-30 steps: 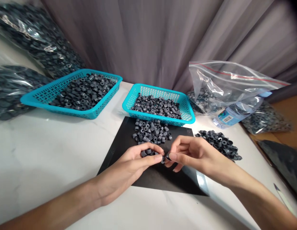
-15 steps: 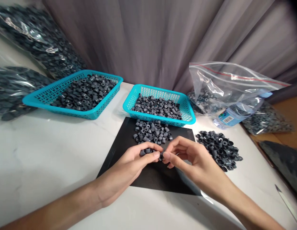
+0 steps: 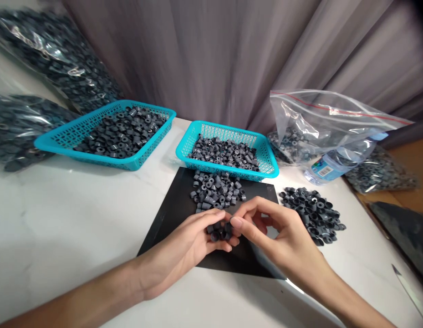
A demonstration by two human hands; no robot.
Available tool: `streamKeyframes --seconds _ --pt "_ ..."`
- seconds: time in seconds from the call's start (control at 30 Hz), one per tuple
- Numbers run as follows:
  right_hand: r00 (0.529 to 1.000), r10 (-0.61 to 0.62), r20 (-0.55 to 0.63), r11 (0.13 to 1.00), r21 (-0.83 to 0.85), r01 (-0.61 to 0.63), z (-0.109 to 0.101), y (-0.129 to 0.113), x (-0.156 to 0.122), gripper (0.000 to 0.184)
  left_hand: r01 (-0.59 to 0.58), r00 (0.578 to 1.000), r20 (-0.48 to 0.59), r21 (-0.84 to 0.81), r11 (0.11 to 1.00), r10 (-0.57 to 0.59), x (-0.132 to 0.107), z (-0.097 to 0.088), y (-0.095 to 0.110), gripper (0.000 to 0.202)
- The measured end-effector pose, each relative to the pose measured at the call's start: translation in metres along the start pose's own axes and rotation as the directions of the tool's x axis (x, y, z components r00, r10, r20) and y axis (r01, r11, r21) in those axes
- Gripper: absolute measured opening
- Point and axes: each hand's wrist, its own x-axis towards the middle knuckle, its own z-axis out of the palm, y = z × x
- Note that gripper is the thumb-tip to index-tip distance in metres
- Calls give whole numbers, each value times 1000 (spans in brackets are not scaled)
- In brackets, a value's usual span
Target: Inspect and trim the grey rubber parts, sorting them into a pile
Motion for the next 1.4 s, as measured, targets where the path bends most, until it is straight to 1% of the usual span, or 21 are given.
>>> streamKeyframes --seconds 0.1,0.17,0.23,0.33,0.4,0.47,0.57,0.67,0.77,0.9,1.03,1.13,1.2,1.3,1.4 --pt "1000 -18 13 1000 0 18 5 0 0 22 20 997 70 7 1000 -20 0 1 0 31" --pt "999 -48 2 998 -27 48 8 2 1 21 47 995 87 34 998 -50 -1 2 -1 33" --pt "997 -83 -3 994 -70 82 9 4 1 24 70 995 64 59 996 -74 -1 2 -3 34" --pt "993 -116 -30 985 -128 112 3 8 2 31 81 997 7 62 995 -81 -2 1 -4 31" --pt "987 -136 -89 972 -205 115 -3 12 5 30 87 996 -17 68 994 -86 -3 0 -4 31" --pt "978 -166 -125 936 -332 117 -9 19 9 24 98 995 -14 77 992 -98 -3 -1 -3 33" --pt "980 -190 -64 859 -493 134 -11 32 14 14 122 992 4 63 991 -123 -3 -3 -2 37" --pt "980 -198 -3 814 -558 163 -6 44 15 14 123 992 -1 63 990 -123 -2 -3 -1 34" --pt "976 -218 11 802 -567 186 2 51 15 14 103 995 -13 94 990 -102 -1 -2 -1 29" --pt "978 -209 1 814 -554 175 8 54 16 14 79 997 -25 147 986 -76 -2 -1 -3 25" --pt "976 -220 -3 808 -561 180 12 55 20 15 105 994 -14 211 972 -105 -4 0 -3 19" --pt "972 -234 -17 798 -575 182 17 56 24 11 117 993 -6 263 958 -119 -4 1 -3 18" --pt "972 -236 -6 789 -584 188 18 56 26 10 120 992 -1 269 956 -124 -4 1 -3 18" --pt "971 -239 6 799 -567 200 14 52 25 11 109 994 0 248 963 -112 -3 -1 -5 21" --pt "977 -212 7 855 -483 189 -1 44 22 6 95 996 -22 216 972 -92 -2 -3 -8 30"
